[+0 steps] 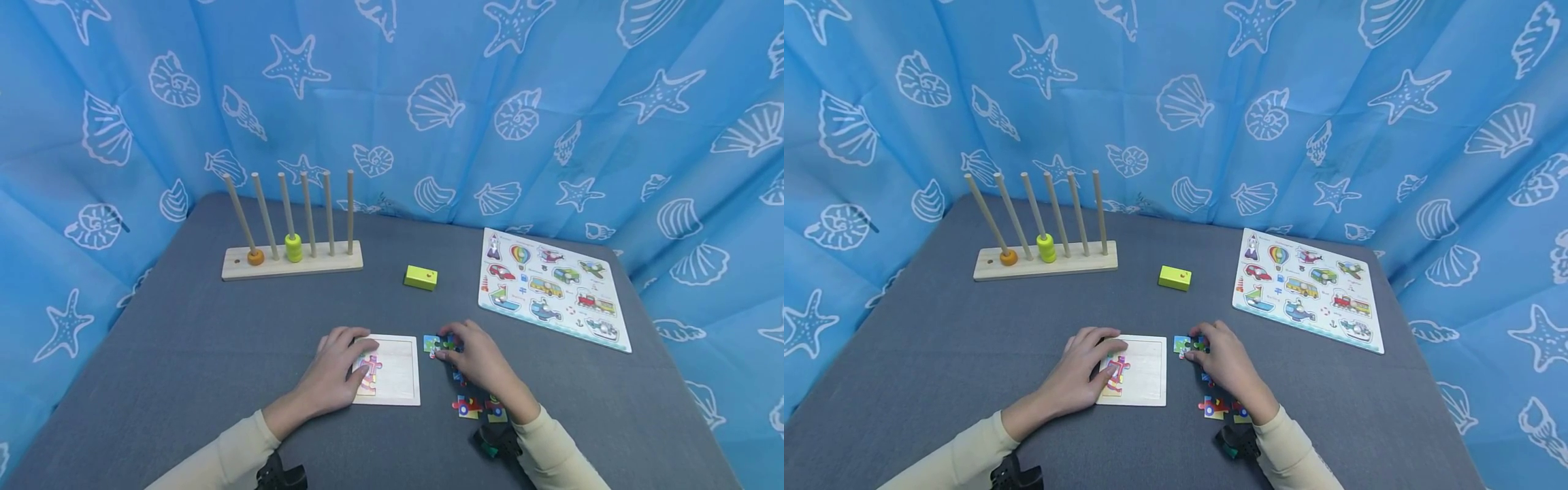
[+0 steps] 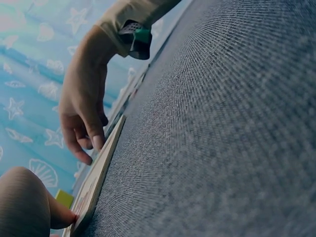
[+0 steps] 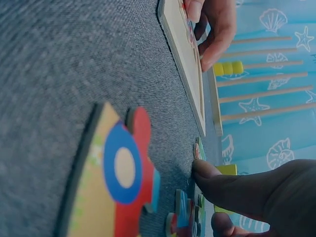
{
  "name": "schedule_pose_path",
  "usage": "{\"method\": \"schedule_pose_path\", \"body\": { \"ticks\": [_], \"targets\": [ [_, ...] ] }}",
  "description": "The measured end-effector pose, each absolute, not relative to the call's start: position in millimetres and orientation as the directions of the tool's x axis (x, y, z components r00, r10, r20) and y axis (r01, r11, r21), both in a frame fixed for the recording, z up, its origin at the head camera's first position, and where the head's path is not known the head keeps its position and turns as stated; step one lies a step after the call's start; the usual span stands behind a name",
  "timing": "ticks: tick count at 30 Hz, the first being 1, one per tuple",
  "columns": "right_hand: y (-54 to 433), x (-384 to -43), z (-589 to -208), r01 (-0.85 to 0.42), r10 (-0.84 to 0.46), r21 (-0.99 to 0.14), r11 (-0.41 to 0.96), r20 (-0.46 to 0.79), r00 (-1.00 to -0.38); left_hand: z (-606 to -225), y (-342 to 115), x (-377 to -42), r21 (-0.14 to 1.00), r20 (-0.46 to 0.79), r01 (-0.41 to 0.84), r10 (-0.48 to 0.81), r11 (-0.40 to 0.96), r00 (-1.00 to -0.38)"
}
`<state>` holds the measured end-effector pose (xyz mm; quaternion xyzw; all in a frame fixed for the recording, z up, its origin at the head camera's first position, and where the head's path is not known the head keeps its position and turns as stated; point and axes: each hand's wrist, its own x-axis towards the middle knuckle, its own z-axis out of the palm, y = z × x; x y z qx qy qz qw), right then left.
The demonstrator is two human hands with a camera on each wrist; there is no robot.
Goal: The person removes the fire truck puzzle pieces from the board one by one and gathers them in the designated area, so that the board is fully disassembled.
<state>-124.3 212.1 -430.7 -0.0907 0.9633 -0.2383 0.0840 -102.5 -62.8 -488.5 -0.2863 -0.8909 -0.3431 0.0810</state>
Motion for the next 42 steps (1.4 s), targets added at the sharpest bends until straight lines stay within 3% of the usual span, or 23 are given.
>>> {"method": "schedule_pose_path", "body": {
  "ticks": [15,20,26,42],
  "targets": [
    [182,-115,-420,-0.244,-0.287,-0.479,0.843,-0.017,-0.958,-483,-76,-111,0.596,0.210,0.563,0.566,0.572,-0.797],
    [159,-105,-420,-0.369,-0.408,-0.518,0.772,0.041,-0.912,-483,-80,-115,0.596,0.211,0.591,0.604,0.544,-0.768],
    [133,-98,-429,-0.465,-0.525,-0.485,0.740,0.015,-0.851,-483,-82,-117,0.606,0.221,0.602,0.616,0.521,-0.756],
    [122,-99,-434,-0.416,-0.508,-0.526,0.742,-0.037,-0.860,-484,-82,-115,0.598,0.184,0.592,0.627,0.540,-0.757]
  ]
}}
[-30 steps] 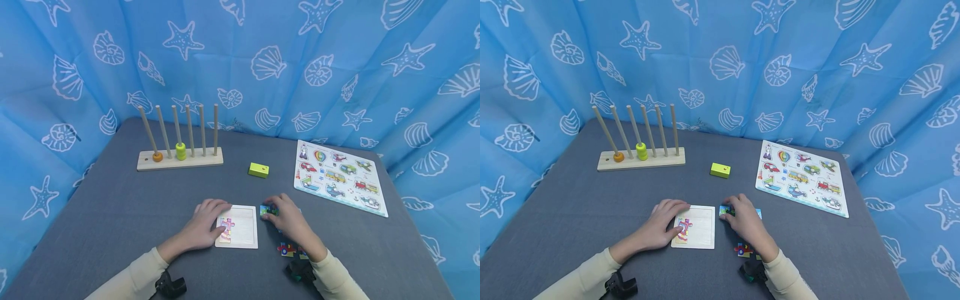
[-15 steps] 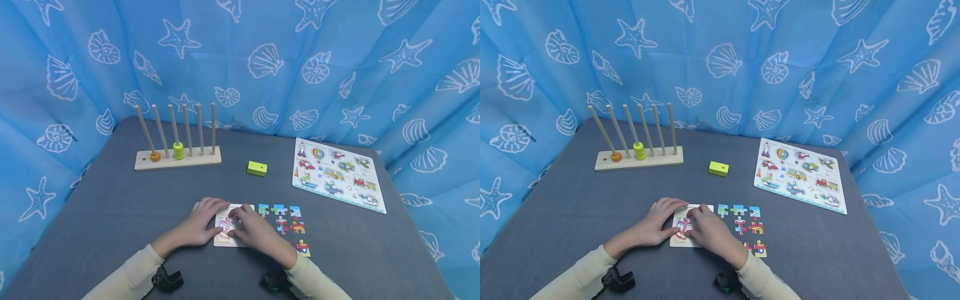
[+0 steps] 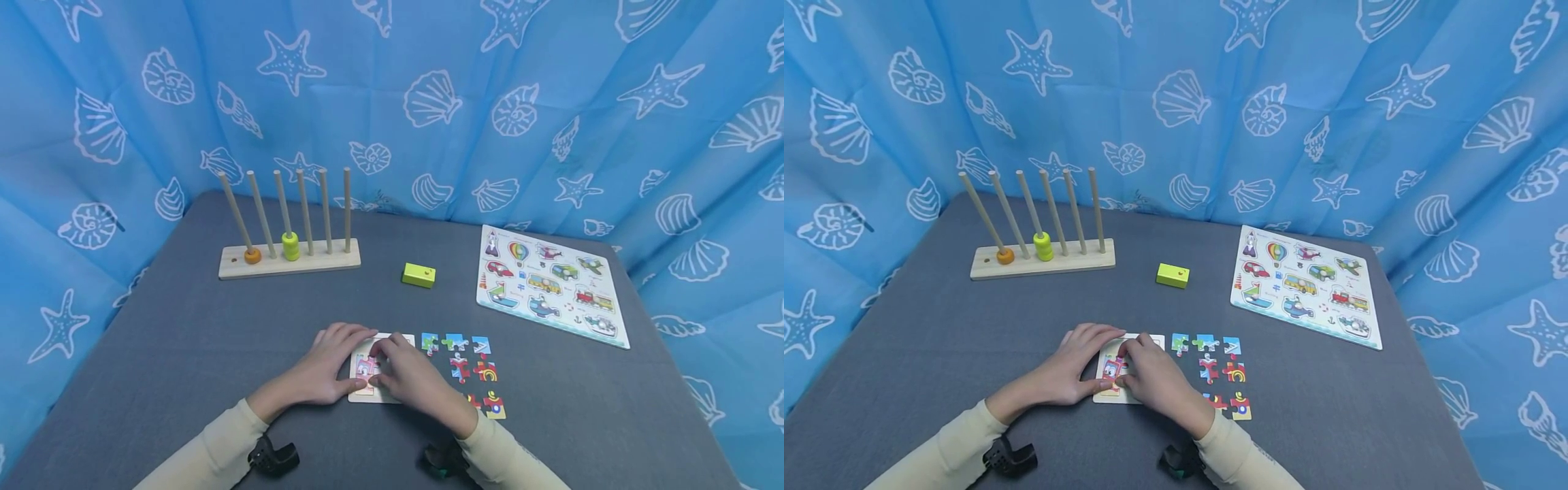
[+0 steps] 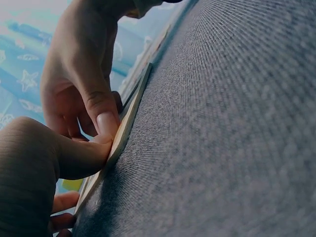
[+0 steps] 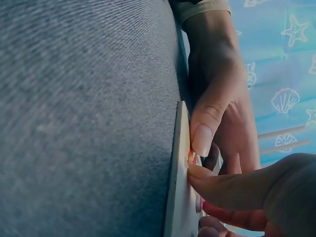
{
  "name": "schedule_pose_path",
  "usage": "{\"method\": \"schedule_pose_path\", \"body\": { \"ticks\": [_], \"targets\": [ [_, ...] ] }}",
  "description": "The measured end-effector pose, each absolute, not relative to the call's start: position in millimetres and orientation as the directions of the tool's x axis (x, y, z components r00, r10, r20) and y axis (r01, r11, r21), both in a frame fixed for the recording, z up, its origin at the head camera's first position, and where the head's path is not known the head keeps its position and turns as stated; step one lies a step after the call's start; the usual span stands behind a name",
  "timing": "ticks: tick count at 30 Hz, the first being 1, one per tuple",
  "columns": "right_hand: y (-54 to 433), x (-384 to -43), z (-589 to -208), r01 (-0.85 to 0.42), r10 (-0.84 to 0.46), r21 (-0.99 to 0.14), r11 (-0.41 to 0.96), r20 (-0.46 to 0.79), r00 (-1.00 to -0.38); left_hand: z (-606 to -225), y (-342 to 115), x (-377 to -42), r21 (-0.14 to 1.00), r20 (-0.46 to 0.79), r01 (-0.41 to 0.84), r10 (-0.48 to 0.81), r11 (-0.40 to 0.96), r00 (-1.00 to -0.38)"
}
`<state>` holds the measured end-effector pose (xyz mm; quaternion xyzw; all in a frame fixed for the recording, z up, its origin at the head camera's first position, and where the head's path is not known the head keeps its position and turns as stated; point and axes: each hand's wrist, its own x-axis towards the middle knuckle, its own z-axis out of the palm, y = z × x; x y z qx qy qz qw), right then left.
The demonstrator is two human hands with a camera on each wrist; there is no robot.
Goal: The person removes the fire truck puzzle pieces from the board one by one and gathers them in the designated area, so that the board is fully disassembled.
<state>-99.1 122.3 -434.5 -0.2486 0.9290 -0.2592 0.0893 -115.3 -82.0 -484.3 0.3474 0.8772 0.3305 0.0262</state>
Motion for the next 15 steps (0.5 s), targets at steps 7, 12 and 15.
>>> {"method": "schedule_pose_path", "body": {
  "ticks": [7,12,15],
  "targets": [
    [120.1,-98.4,-432.6,-0.398,-0.503,-0.547,0.736,-0.048,-0.863,-483.7,-80.9,-114.0,0.610,0.152,0.555,0.604,0.565,-0.782],
    [118.9,-100.0,-432.0,-0.372,-0.484,-0.579,0.726,-0.046,-0.874,-483.7,-80.2,-114.4,0.602,0.166,0.562,0.600,0.567,-0.783],
    [118.0,-102.1,-431.7,-0.341,-0.457,-0.608,0.717,-0.040,-0.889,-483.6,-80.2,-114.7,0.603,0.165,0.562,0.602,0.565,-0.782]
  ]
}}
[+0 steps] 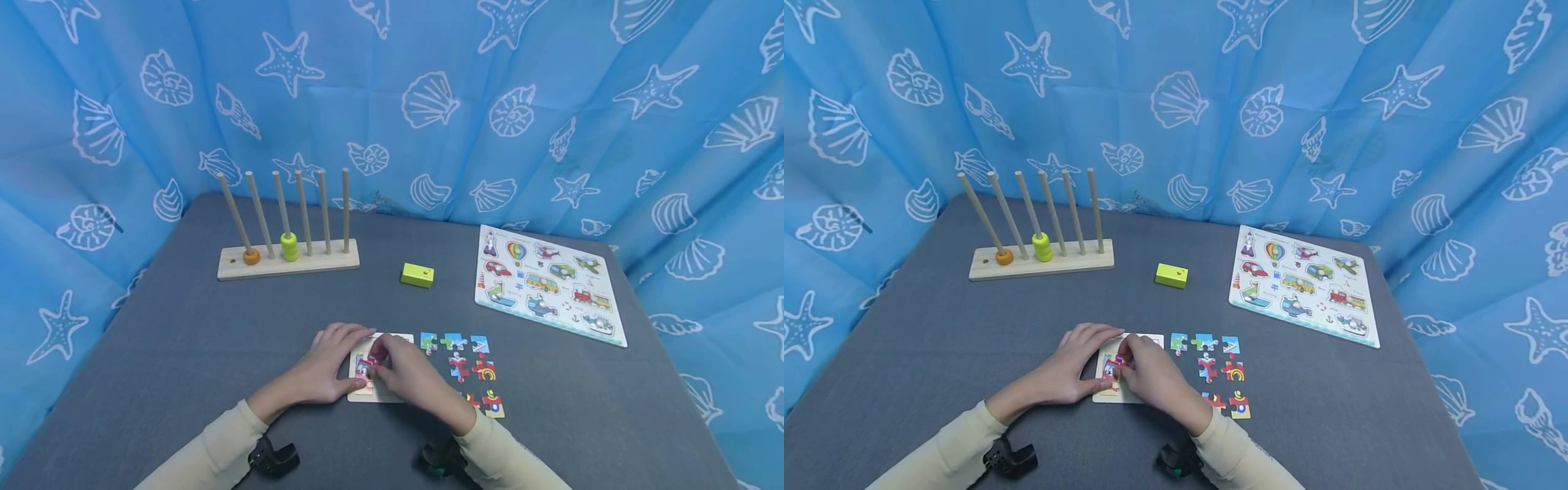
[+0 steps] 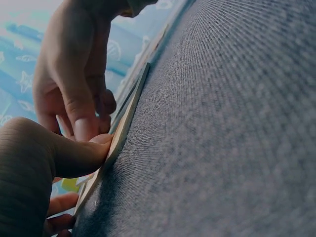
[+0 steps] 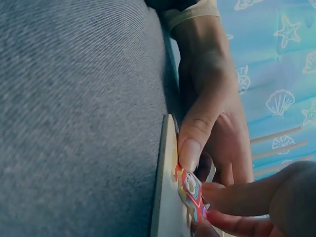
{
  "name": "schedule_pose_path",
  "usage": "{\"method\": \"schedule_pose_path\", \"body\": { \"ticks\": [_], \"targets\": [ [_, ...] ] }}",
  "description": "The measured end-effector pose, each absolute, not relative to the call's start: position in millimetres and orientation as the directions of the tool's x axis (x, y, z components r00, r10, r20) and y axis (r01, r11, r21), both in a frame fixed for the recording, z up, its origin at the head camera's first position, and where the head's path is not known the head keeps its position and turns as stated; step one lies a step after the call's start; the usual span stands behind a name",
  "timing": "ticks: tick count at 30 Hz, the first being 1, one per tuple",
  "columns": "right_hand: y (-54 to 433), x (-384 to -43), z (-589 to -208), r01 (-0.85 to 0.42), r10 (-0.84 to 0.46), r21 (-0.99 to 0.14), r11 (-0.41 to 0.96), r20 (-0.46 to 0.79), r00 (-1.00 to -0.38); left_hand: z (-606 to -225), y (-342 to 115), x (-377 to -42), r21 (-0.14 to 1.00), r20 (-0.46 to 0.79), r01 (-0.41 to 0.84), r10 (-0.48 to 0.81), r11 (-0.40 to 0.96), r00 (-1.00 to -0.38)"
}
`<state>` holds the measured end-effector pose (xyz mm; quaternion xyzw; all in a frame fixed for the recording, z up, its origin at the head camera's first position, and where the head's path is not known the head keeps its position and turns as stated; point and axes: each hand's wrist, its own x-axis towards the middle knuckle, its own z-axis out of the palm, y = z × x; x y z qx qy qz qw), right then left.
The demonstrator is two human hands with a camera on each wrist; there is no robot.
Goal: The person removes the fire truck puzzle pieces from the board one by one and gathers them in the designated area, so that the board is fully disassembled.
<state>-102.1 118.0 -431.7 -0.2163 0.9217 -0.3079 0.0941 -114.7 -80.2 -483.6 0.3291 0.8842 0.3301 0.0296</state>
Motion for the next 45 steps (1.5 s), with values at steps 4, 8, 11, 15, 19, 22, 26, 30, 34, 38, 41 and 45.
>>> {"method": "schedule_pose_path", "body": {
  "ticks": [4,8,11,15,19,22,26,30,34,38,41,45],
  "targets": [
    [117,-105,-432,-0.288,-0.407,-0.644,0.708,-0.039,-0.913,-483,-80,-115,0.612,0.151,0.553,0.603,0.565,-0.783],
    [117,-108,-434,-0.257,-0.375,-0.669,0.697,-0.035,-0.927,-482,-80,-115,0.617,0.141,0.546,0.603,0.567,-0.786],
    [116,-110,-435,-0.250,-0.366,-0.680,0.689,-0.029,-0.930,-482,-80,-115,0.618,0.132,0.540,0.602,0.571,-0.787],
    [115,-112,-435,-0.251,-0.361,-0.680,0.689,-0.022,-0.932,-483,-81,-115,0.619,0.128,0.538,0.602,0.573,-0.788],
    [114,-113,-433,-0.228,-0.352,-0.693,0.684,-0.040,-0.935,-483,-81,-115,0.622,0.129,0.536,0.600,0.571,-0.789],
    [113,-114,-432,-0.201,-0.344,-0.706,0.679,-0.064,-0.937,-482,-81,-115,0.625,0.127,0.533,0.599,0.571,-0.790],
    [116,-115,-429,-0.163,-0.336,-0.722,0.672,-0.102,-0.936,-482,-81,-115,0.630,0.134,0.537,0.603,0.561,-0.786],
    [126,-118,-421,-0.118,-0.318,-0.735,0.668,-0.139,-0.938,-482,-80,-115,0.628,0.150,0.553,0.612,0.548,-0.777],
    [143,-124,-412,-0.123,-0.328,-0.724,0.678,-0.148,-0.933,-481,-81,-116,0.632,0.160,0.561,0.618,0.535,-0.770],
    [170,-125,-408,-0.131,-0.333,-0.702,0.700,-0.159,-0.929,-480,-81,-116,0.636,0.150,0.557,0.623,0.534,-0.768],
    [189,-124,-408,-0.121,-0.326,-0.687,0.717,-0.177,-0.928,-481,-81,-116,0.643,0.143,0.553,0.626,0.530,-0.766],
    [209,-120,-410,-0.125,-0.346,-0.677,0.725,-0.200,-0.917,-483,-83,-117,0.646,0.163,0.567,0.632,0.512,-0.757]
  ]
}}
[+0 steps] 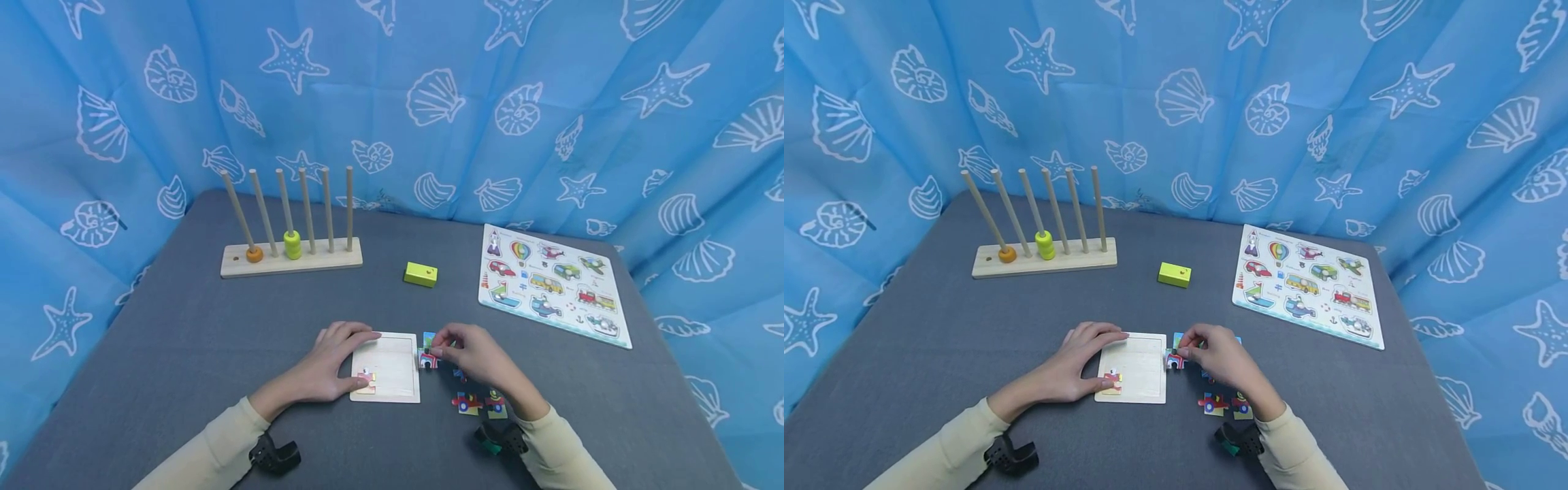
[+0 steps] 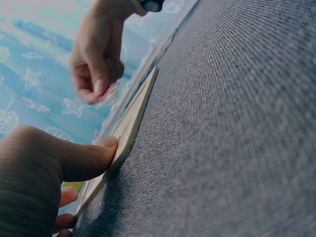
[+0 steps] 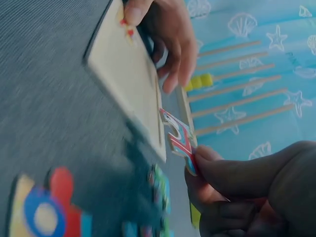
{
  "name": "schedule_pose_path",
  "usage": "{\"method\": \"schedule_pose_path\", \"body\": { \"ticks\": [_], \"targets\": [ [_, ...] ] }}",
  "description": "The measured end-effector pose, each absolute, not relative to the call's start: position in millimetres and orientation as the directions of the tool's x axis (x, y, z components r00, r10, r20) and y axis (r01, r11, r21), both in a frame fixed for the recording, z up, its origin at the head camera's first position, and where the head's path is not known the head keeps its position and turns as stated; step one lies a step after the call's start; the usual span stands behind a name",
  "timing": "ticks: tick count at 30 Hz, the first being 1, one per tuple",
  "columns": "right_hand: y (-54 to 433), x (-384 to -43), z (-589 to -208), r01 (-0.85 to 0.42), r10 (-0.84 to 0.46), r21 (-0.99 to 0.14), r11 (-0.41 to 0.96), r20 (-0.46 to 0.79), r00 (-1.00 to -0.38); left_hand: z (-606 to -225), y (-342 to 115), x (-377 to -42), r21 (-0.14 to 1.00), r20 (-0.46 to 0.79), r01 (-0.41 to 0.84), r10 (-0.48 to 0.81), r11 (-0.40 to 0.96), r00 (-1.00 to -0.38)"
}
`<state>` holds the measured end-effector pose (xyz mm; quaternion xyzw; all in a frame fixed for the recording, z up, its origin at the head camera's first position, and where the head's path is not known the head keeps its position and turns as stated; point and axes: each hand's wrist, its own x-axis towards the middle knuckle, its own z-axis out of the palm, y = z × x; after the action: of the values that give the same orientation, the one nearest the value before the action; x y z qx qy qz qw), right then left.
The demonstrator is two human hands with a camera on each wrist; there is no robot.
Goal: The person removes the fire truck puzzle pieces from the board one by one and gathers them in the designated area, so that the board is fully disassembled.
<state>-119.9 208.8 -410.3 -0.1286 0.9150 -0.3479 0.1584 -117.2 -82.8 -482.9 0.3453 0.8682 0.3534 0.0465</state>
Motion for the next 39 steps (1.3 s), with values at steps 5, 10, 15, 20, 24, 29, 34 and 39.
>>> {"method": "schedule_pose_path", "body": {
  "ticks": [5,10,15,20,24,29,34,39],
  "targets": [
    [218,-115,-414,-0.139,-0.370,-0.681,0.719,-0.205,-0.906,-485,-83,-117,0.632,0.204,0.600,0.641,0.491,-0.740],
    [218,-110,-418,-0.143,-0.349,-0.668,0.731,-0.185,-0.919,-485,-83,-117,0.636,0.203,0.599,0.643,0.487,-0.739],
    [217,-109,-422,-0.173,-0.347,-0.633,0.754,-0.161,-0.924,-484,-83,-117,0.644,0.201,0.593,0.641,0.483,-0.741],
    [213,-108,-424,-0.196,-0.345,-0.582,0.789,-0.156,-0.926,-483,-83,-116,0.650,0.197,0.587,0.639,0.483,-0.744],
    [210,-105,-425,-0.177,-0.321,-0.544,0.820,-0.181,-0.930,-482,-83,-116,0.650,0.195,0.587,0.640,0.483,-0.743],
    [208,-103,-425,-0.189,-0.321,-0.517,0.835,-0.178,-0.930,-482,-84,-116,0.651,0.198,0.589,0.642,0.479,-0.741],
    [207,-100,-422,-0.222,-0.337,-0.503,0.835,-0.150,-0.929,-482,-84,-116,0.651,0.184,0.583,0.644,0.486,-0.743],
    [201,-95,-418,-0.267,-0.354,-0.504,0.821,-0.083,-0.932,-481,-83,-116,0.647,0.170,0.579,0.645,0.497,-0.745]
  ]
}}
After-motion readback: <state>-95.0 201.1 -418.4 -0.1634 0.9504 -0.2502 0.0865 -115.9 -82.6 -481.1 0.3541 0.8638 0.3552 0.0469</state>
